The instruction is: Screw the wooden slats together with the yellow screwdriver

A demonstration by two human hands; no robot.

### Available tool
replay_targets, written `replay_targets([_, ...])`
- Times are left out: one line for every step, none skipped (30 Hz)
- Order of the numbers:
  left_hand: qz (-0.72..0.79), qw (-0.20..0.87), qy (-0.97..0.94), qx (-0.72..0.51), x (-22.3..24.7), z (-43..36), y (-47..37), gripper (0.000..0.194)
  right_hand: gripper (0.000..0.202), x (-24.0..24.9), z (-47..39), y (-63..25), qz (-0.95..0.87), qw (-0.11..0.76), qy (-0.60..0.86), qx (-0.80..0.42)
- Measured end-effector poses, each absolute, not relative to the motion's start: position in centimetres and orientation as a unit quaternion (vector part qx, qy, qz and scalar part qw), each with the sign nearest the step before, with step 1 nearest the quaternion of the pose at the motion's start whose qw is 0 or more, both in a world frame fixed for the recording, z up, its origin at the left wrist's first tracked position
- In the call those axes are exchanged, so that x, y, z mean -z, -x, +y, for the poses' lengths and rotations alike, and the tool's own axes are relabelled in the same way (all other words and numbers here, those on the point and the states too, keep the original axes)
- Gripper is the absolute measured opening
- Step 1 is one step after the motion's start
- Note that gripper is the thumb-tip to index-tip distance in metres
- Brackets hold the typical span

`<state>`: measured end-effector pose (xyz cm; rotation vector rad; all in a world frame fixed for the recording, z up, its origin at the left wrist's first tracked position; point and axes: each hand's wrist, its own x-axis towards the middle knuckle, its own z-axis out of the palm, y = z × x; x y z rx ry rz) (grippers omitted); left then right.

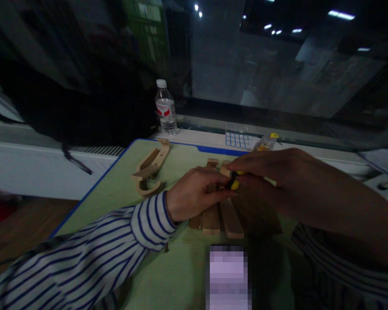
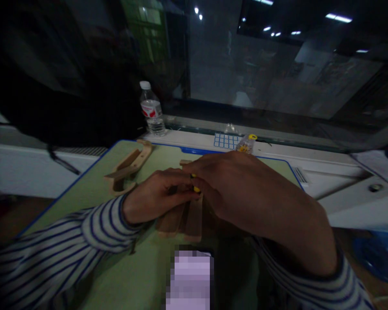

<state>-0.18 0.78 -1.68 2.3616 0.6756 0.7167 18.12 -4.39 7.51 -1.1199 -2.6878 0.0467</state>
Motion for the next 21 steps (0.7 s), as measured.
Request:
replay_targets([0.250,0.286,-0.886,-0.264,1.69,0.84,0.19,0.023,0.031,-7.50,-4.39,-18.15,-0.917,0.114,0.383,-0.013])
replay_targets([0.247,0.284,-0.889,-0.262,1.70,0.90,0.20,0.023,0.031,-7.51,-4.41,-18.19,-0.916,0.113,0.384,-0.011])
replay_targets([0.242,0.282,-0.891,-0.259,1.71,0.95,0.21,0.023,0.030,-7.53,-4.44,-18.23,-0.916,0.112,0.384,-0.007])
replay_targets([0.236,0.282,-0.894,-0.256,1.72,1.00,0.23,0.023,0.030,-7.54,-4.48,-18.27,-0.916,0.112,0.385,-0.002])
replay_targets([0.229,0.285,-0.896,-0.252,1.73,1.06,0.25,0.024,0.030,-7.54,-4.50,-18.32,-0.916,0.111,0.386,0.005])
replay_targets([0.220,0.290,-0.898,-0.247,1.74,1.11,0.26,0.024,0.028,-7.53,-4.50,-18.36,-0.915,0.110,0.389,0.011])
replay_targets([0.211,0.298,-0.899,-0.243,1.77,1.17,0.27,0.024,0.025,-7.50,-4.49,-18.41,-0.913,0.109,0.392,0.018])
replay_targets([0.202,0.307,-0.898,-0.242,1.81,1.24,0.28,0.024,0.021,-7.45,-4.47,-18.44,-0.911,0.109,0.396,0.024])
replay_targets([0.194,0.316,-0.896,-0.242,1.87,1.30,0.27,0.024,0.018,-7.40,-4.43,-18.47,-0.909,0.105,0.401,0.029])
replay_targets([0.187,0.327,-0.894,-0.244,1.94,1.37,0.26,0.023,0.017,-7.34,-4.39,-18.48,-0.908,0.103,0.406,0.033])
replay_targets([0.180,0.336,-0.891,-0.248,2.03,1.43,0.25,0.023,0.018,-7.28,-4.34,-18.48,-0.905,0.102,0.410,0.035])
replay_targets([0.175,0.346,-0.887,-0.251,2.12,1.50,0.23,0.022,0.020,-7.24,-4.29,-18.46,-0.904,0.101,0.414,0.034])
replay_targets([0.169,0.355,-0.884,-0.254,2.21,1.55,0.22,0.022,0.020,-7.20,-4.25,-18.43,-0.902,0.102,0.419,0.032])
replay_targets([0.165,0.364,-0.881,-0.255,2.28,1.59,0.21,0.021,0.019,-7.18,-4.22,-18.40,-0.900,0.103,0.423,0.027])
replay_targets([0.162,0.371,-0.878,-0.254,2.32,1.61,0.21,0.021,0.017,-7.17,-4.20,-18.37,-0.899,0.104,0.425,0.023])
replay_targets([0.160,0.376,-0.877,-0.254,2.33,1.60,0.22,0.021,0.015,-7.18,-4.20,-18.34,-0.898,0.104,0.427,0.020])
replay_targets([0.160,0.376,-0.876,-0.255,2.29,1.56,0.24,0.021,0.014,-7.20,-4.20,-18.31,-0.898,0.101,0.428,0.017])
replay_targets([0.163,0.371,-0.877,-0.257,2.21,1.48,0.26,0.021,0.014,-7.23,-4.21,-18.29,-0.898,0.099,0.428,0.017])
replay_targets([0.171,0.362,-0.879,-0.261,2.09,1.38,0.28,0.021,0.015,-7.27,-4.22,-18.26,-0.898,0.097,0.429,0.019])
replay_targets([0.182,0.348,-0.880,-0.266,1.94,1.26,0.30,0.021,0.016,-7.30,-4.23,-18.21,-0.897,0.097,0.430,0.019])
replay_targets([0.195,0.332,-0.882,-0.272,1.79,1.12,0.31,0.021,0.018,-7.33,-4.23,-18.15,-0.897,0.099,0.431,0.018])
